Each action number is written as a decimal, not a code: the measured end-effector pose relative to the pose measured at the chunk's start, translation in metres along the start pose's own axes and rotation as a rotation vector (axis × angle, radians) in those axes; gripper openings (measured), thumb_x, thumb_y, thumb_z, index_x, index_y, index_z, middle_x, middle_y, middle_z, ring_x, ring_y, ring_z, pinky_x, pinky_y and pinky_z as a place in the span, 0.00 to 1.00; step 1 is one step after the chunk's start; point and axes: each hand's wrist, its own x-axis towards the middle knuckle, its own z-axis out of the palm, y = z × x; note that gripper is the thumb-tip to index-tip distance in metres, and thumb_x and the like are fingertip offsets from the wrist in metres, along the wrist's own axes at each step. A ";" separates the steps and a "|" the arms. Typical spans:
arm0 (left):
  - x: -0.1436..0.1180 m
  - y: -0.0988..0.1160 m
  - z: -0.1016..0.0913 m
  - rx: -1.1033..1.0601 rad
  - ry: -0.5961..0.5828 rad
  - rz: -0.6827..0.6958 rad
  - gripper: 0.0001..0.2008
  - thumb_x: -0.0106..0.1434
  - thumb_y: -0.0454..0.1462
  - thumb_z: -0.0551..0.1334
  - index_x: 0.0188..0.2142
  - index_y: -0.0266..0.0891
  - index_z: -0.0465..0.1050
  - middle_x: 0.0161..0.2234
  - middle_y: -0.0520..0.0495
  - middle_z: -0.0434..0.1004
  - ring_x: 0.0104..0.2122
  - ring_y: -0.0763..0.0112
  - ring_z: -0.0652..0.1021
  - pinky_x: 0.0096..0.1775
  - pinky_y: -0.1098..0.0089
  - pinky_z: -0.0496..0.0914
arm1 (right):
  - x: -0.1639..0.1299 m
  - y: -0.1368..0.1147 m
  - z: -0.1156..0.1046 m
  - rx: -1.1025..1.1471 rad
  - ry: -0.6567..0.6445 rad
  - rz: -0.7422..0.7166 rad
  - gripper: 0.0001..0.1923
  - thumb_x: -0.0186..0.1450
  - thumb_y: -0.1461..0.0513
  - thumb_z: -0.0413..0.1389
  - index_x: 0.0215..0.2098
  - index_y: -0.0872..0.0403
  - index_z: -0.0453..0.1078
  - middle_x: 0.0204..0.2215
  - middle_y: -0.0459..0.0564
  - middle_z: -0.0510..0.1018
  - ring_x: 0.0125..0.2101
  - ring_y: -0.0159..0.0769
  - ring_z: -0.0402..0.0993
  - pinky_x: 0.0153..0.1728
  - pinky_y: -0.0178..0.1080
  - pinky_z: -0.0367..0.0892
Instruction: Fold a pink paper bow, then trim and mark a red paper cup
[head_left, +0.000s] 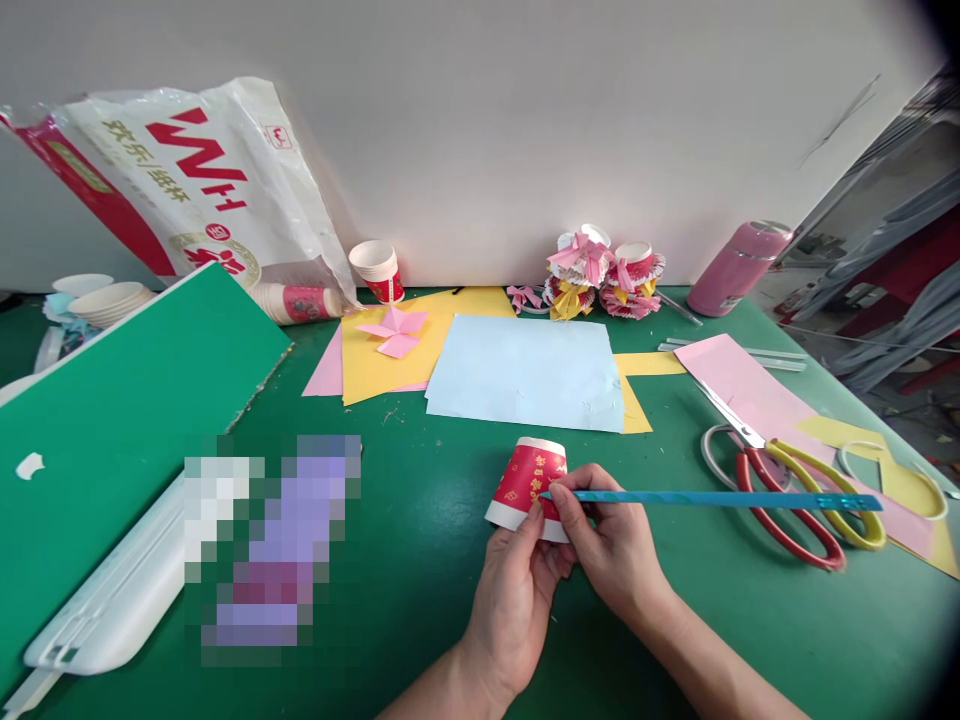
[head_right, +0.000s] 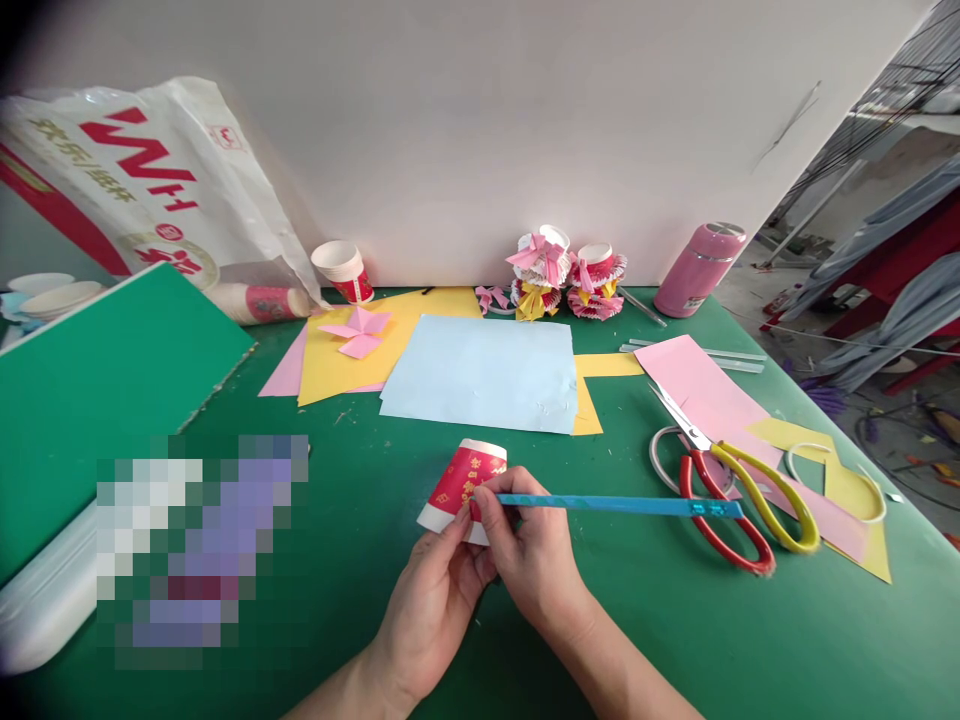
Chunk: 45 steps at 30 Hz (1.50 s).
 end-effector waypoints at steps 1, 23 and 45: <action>0.000 0.000 0.000 -0.001 0.002 0.001 0.12 0.60 0.39 0.60 0.40 0.36 0.76 0.33 0.45 0.76 0.30 0.72 0.72 0.33 0.72 0.65 | 0.000 0.000 0.000 -0.001 -0.004 0.001 0.10 0.65 0.57 0.51 0.28 0.51 0.60 0.12 0.38 0.64 0.12 0.29 0.63 0.14 0.32 0.60; 0.002 0.002 0.000 -0.050 0.018 -0.011 0.11 0.59 0.39 0.61 0.40 0.36 0.76 0.33 0.45 0.76 0.30 0.72 0.72 0.32 0.73 0.66 | -0.001 0.001 0.001 0.014 0.008 0.020 0.09 0.65 0.56 0.51 0.29 0.51 0.60 0.12 0.38 0.64 0.12 0.29 0.63 0.13 0.32 0.59; 0.004 0.003 -0.001 -0.058 0.051 -0.018 0.10 0.60 0.37 0.61 0.34 0.31 0.75 0.26 0.45 0.74 0.26 0.75 0.72 0.28 0.74 0.67 | 0.001 0.005 -0.004 0.104 0.052 0.010 0.10 0.63 0.57 0.53 0.26 0.51 0.59 0.14 0.39 0.64 0.14 0.29 0.61 0.15 0.32 0.57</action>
